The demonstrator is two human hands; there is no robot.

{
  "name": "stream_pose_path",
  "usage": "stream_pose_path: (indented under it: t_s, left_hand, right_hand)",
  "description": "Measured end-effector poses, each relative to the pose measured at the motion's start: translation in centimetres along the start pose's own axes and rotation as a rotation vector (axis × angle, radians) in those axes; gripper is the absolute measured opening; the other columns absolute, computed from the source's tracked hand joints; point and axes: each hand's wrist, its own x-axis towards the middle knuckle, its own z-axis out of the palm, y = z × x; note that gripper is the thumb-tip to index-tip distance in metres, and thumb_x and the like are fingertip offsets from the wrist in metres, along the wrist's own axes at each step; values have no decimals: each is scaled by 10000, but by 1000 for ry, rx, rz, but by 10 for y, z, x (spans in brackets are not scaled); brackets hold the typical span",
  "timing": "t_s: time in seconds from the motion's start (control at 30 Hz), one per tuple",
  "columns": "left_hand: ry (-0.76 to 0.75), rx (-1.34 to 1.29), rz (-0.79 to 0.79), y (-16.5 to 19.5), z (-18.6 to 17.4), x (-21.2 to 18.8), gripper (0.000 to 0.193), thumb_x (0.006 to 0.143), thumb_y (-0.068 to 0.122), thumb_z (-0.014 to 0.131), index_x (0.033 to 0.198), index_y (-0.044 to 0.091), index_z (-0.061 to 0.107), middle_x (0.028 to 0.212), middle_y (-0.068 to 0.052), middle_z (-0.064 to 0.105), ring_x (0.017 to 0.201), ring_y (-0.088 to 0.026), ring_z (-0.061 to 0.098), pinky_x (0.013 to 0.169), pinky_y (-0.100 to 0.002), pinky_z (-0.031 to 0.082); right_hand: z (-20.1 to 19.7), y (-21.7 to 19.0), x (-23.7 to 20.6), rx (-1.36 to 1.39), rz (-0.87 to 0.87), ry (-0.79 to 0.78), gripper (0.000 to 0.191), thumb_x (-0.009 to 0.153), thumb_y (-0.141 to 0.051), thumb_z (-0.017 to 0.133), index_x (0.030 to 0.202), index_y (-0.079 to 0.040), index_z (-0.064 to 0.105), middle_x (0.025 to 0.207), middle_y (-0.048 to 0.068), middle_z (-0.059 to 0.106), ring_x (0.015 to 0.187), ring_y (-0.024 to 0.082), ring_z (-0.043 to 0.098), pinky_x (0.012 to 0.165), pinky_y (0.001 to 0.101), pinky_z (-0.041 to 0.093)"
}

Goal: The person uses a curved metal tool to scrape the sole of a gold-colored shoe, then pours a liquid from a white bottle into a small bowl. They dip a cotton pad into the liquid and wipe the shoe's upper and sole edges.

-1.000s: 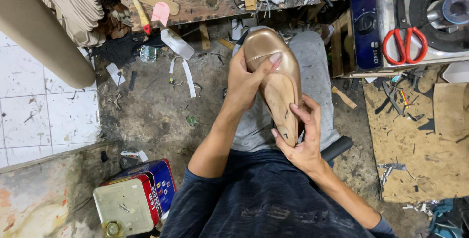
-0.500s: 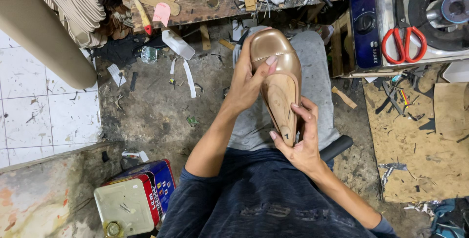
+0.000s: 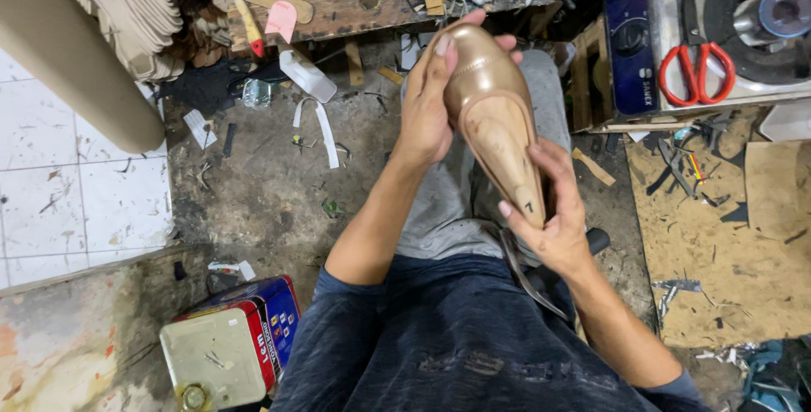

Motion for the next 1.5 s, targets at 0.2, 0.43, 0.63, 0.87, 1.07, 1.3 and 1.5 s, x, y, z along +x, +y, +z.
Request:
stream_pose_path:
  t_s: [0.2, 0.43, 0.63, 0.87, 1.07, 1.3, 1.5]
  left_hand:
    - [111, -21, 159, -30, -24, 29, 529, 1102, 423, 436, 1501, 79, 383, 1228, -270, 668, 1091, -371, 718, 937, -526, 644]
    - [37, -4, -42, -25, -67, 37, 544, 1123, 452, 428, 1440, 11, 460, 1132, -286, 700, 997, -382, 751, 867, -517, 647]
    - [-43, 34, -186, -32, -70, 21, 548, 1072, 461, 399, 1495, 113, 381, 1103, -241, 715, 986, -328, 758, 834, -474, 674]
    - [-159, 174, -219, -84, -73, 16, 451, 1118, 344, 501, 1374, -18, 585, 1186, -206, 726, 1087, -270, 736, 944, -399, 631]
    - [-43, 89, -252, -109, -72, 23, 453, 1118, 357, 493, 1216, -60, 641, 992, -171, 748, 892, -260, 750, 832, -398, 636]
    - [32, 299, -253, -106, -68, 21, 468, 1099, 365, 451, 1118, -42, 680, 918, -124, 755, 830, -197, 744, 770, -334, 628]
    - [61, 645, -195, -103, -70, 22, 490, 1080, 394, 457, 1154, -19, 711, 913, -67, 762, 816, -127, 695, 755, -291, 581]
  right_hand:
    - [-52, 19, -10, -136, 262, -44, 634, 895, -294, 825, 1368, -83, 460, 1369, 125, 555, 1296, 269, 569, 1161, 430, 472]
    - [-57, 28, -70, -917, 323, -911, 592, 689, -166, 819, 1248, -199, 628, 1319, 18, 590, 1262, 221, 523, 1028, 423, 396]
    - [-76, 40, -52, -558, 299, -916, 540, 625, -143, 846, 1145, -211, 719, 1139, -3, 712, 1075, 181, 624, 992, 441, 391]
    - [-71, 12, -29, -304, 270, -100, 423, 928, -114, 736, 1322, -2, 629, 997, 119, 668, 836, 202, 613, 736, 392, 519]
    - [-10, 28, -7, 8, 437, 137, 207, 1037, -198, 687, 1088, -8, 621, 757, 33, 601, 614, 88, 577, 560, 266, 476]
    - [16, 6, -4, 372, 56, 381, 276, 1094, -246, 618, 1239, -36, 514, 919, 28, 633, 745, 129, 613, 657, 265, 539]
    - [13, 19, 12, -284, 157, 147, 259, 1093, -208, 630, 1200, 26, 599, 847, 102, 584, 726, 218, 579, 692, 349, 492]
